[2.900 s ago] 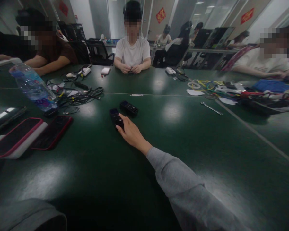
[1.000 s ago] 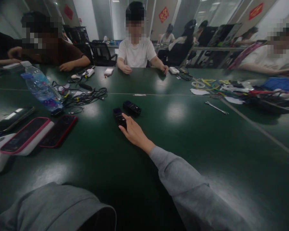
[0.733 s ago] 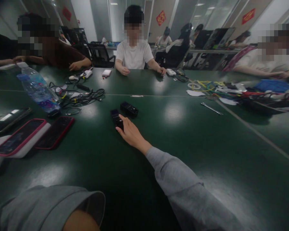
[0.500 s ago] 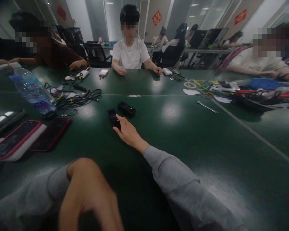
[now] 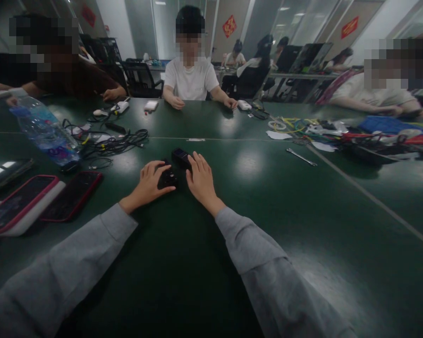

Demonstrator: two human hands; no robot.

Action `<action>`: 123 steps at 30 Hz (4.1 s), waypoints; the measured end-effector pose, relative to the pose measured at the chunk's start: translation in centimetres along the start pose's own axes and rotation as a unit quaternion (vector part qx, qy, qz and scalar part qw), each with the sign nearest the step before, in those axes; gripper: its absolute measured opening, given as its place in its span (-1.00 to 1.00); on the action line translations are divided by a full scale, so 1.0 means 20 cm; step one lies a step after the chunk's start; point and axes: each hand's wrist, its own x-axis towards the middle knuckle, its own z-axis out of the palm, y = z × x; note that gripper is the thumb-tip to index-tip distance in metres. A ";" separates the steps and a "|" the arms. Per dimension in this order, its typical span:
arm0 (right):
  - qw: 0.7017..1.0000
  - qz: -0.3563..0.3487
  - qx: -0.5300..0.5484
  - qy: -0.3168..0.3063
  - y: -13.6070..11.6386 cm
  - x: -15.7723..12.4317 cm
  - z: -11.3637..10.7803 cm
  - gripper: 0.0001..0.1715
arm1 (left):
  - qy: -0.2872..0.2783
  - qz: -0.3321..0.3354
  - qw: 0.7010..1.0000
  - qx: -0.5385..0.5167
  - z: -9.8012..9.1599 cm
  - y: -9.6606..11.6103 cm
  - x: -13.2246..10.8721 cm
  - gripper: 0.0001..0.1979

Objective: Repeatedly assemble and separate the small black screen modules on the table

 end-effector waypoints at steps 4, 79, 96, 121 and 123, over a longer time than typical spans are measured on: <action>0.997 -0.004 -0.038 -0.060 0.01 -0.02 0.04 -0.38 | -0.021 0.010 1.000 0.006 0.02 -0.02 -0.01 -0.34; 0.985 0.165 0.028 -0.035 -0.03 -0.05 0.02 -0.33 | 0.022 -0.051 0.998 -0.039 0.01 0.10 -0.02 -0.26; 0.985 0.164 0.032 -0.047 -0.03 -0.05 0.01 -0.33 | 0.004 -0.116 0.993 0.028 -0.05 -0.11 -0.08 -0.28; 0.995 0.069 -0.027 -0.065 -0.27 -0.06 0.01 -0.33 | 0.048 0.000 0.991 0.128 -0.07 0.03 -0.08 -0.65; 0.994 0.070 -0.039 -0.074 -0.25 -0.06 0.03 -0.35 | 0.048 0.004 0.990 0.131 -0.06 0.02 -0.07 -0.66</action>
